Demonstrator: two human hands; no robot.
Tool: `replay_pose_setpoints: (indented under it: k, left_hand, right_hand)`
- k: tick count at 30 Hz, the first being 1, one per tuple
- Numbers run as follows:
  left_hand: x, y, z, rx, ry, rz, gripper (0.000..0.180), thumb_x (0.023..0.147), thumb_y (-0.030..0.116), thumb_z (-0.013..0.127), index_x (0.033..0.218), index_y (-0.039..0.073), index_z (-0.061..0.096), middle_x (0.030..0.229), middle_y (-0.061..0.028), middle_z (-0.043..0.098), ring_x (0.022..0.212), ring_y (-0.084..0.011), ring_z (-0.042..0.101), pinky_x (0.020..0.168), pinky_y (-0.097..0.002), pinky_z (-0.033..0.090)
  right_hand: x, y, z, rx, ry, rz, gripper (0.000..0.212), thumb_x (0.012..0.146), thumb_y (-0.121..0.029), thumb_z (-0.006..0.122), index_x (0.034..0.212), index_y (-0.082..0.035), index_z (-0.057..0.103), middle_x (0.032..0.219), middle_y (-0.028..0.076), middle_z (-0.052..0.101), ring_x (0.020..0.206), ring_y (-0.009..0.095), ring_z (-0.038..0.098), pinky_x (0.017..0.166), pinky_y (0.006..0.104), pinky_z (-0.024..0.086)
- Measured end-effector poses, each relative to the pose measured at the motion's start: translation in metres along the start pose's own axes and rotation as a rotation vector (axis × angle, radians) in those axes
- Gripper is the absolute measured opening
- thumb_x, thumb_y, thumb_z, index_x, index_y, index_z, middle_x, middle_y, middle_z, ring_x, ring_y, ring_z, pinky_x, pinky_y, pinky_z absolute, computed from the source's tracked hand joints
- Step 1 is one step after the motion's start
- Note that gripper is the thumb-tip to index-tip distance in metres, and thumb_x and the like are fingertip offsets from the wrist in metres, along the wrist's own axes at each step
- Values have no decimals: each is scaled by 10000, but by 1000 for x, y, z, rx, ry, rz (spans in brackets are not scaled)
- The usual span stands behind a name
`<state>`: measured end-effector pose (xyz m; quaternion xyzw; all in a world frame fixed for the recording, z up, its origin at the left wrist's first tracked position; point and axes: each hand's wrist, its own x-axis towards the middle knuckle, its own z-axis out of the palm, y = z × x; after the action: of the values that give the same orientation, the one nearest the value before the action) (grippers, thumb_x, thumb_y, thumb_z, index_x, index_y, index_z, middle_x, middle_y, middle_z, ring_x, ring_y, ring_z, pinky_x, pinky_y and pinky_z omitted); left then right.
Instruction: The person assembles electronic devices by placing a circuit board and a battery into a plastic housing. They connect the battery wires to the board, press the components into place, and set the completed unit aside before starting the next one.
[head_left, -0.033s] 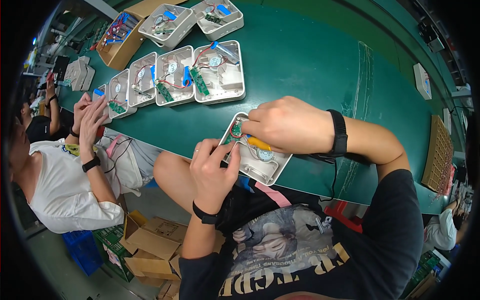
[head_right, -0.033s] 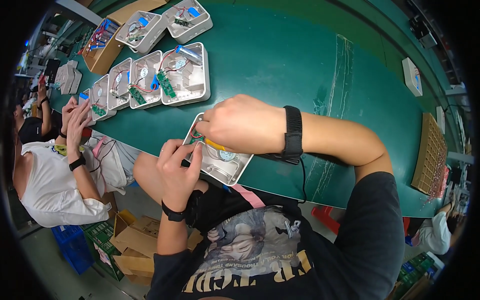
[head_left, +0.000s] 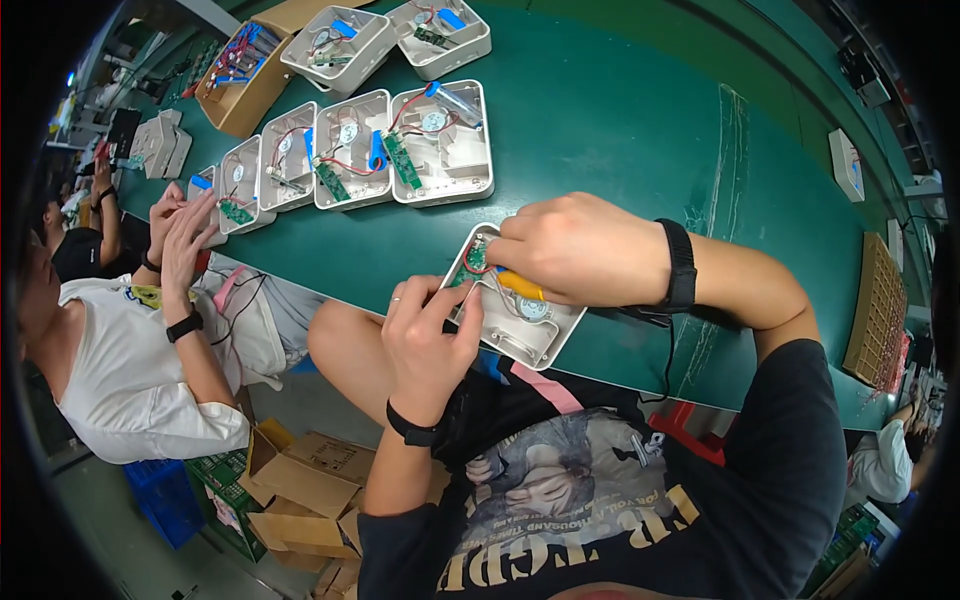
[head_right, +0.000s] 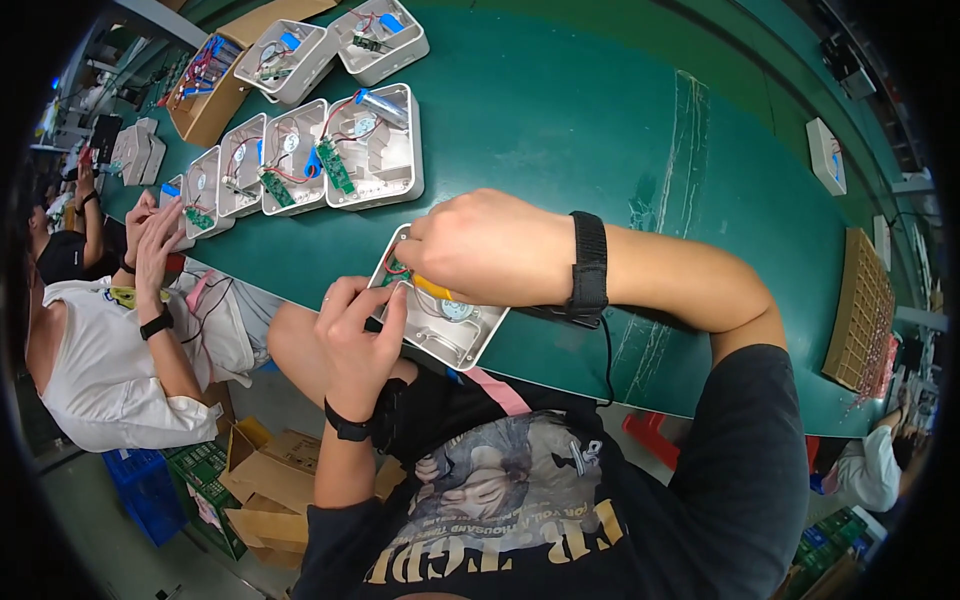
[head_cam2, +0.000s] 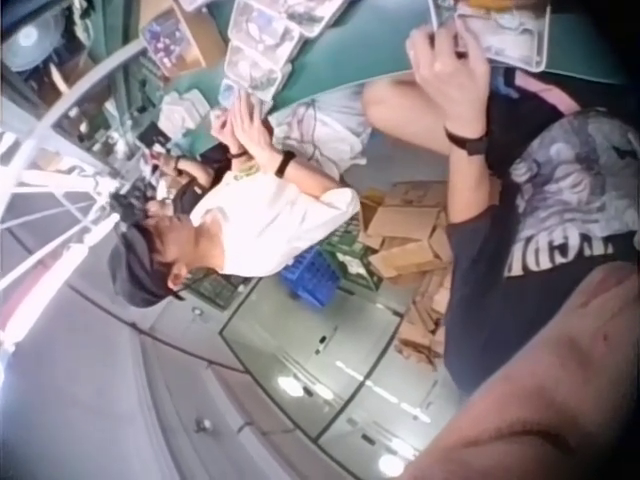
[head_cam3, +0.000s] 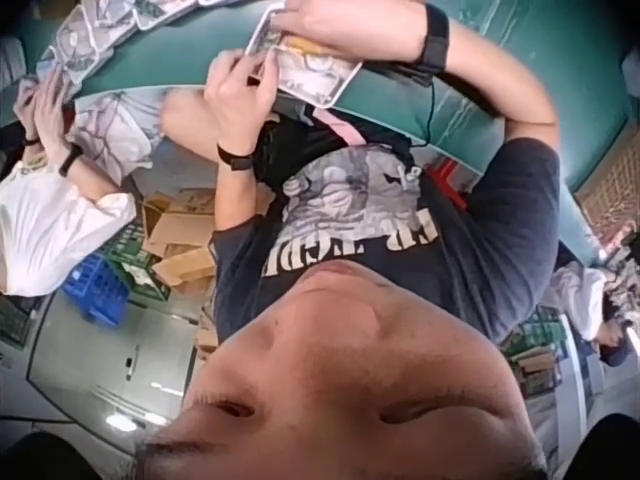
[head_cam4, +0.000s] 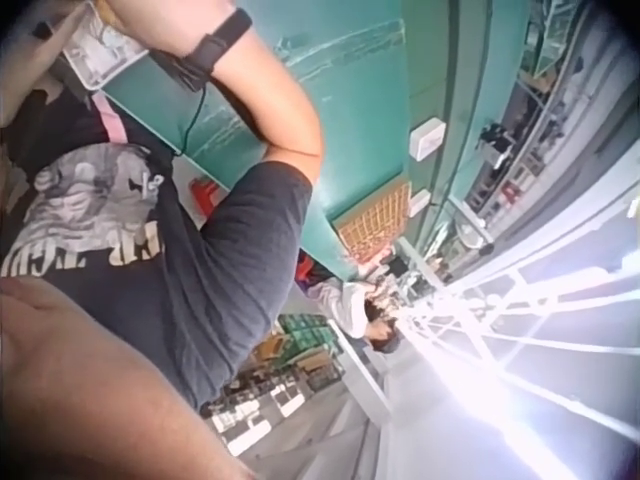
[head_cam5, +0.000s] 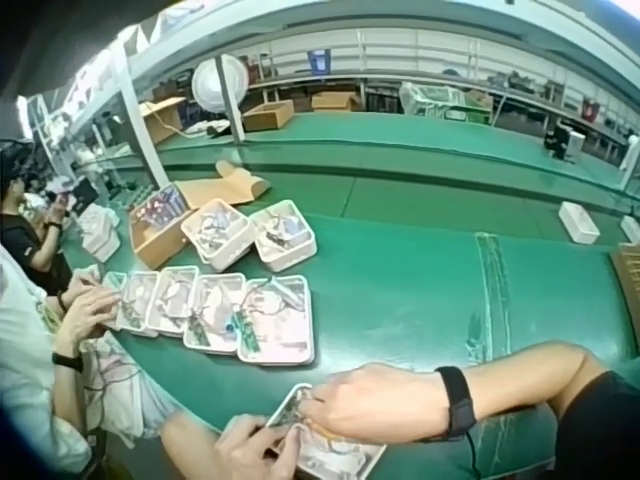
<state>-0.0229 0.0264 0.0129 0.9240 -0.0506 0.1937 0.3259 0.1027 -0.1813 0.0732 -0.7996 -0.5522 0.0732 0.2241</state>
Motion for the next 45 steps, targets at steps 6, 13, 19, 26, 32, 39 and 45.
replay_pose_setpoints:
  k: [6, 13, 19, 26, 32, 39, 45]
  left_hand:
    - [6, -2, -4, 11, -7, 2, 93, 838, 89, 857, 905, 51, 805, 892, -78, 666, 807, -284, 648, 708, -400, 528]
    - [9, -4, -18, -21, 23, 8, 90, 843, 39, 849, 892, 6, 782, 866, -97, 647, 771, -275, 635, 683, -395, 506]
    - [5, -23, -45, -60, 46, 14, 84, 845, 58, 849, 881, 17, 785, 858, -97, 648, 763, -280, 641, 683, -394, 515]
    - [1, -56, -78, -69, 25, -18, 75, 858, 121, 844, 903, 67, 820, 887, -74, 656, 822, -277, 663, 728, -405, 548]
    - [-1, -80, -95, -77, 18, -16, 79, 855, 117, 845, 910, 66, 819, 894, -71, 655, 825, -277, 662, 731, -405, 548]
    - [-3, -84, -99, -71, 36, -34, 89, 844, 97, 850, 913, 56, 811, 901, -68, 657, 834, -281, 662, 733, -400, 547]
    - [-5, -87, -96, -66, 27, -23, 96, 839, 93, 853, 918, 55, 811, 907, -77, 663, 831, -287, 661, 730, -400, 544]
  right_hand:
    - [3, 1, 8, -102, -13, -44, 170, 883, -154, 728, 969, -13, 687, 908, 109, 623, 890, 301, 669, 780, 429, 577]
    - [17, -9, -1, -272, 91, -62, 151, 890, -149, 717, 953, -11, 721, 971, 97, 608, 955, 289, 609, 870, 404, 524]
    - [47, -22, -4, -158, 19, -43, 159, 913, -158, 718, 985, -17, 738, 980, 105, 607, 964, 305, 616, 885, 413, 523]
    - [85, -49, -11, -4, -68, -33, 212, 888, -130, 756, 1061, -13, 719, 1000, 142, 664, 990, 327, 671, 901, 448, 558]
    - [109, -63, 9, -43, -137, 8, 262, 868, -124, 769, 1091, -4, 703, 951, 136, 699, 926, 327, 686, 847, 443, 581]
    - [116, -66, 19, -28, -48, -20, 250, 846, -112, 766, 1060, 0, 703, 926, 133, 688, 891, 312, 675, 804, 428, 578]
    - [114, -73, 22, -117, -29, -1, 190, 839, -100, 751, 998, -1, 715, 893, 117, 634, 880, 301, 646, 806, 422, 565]
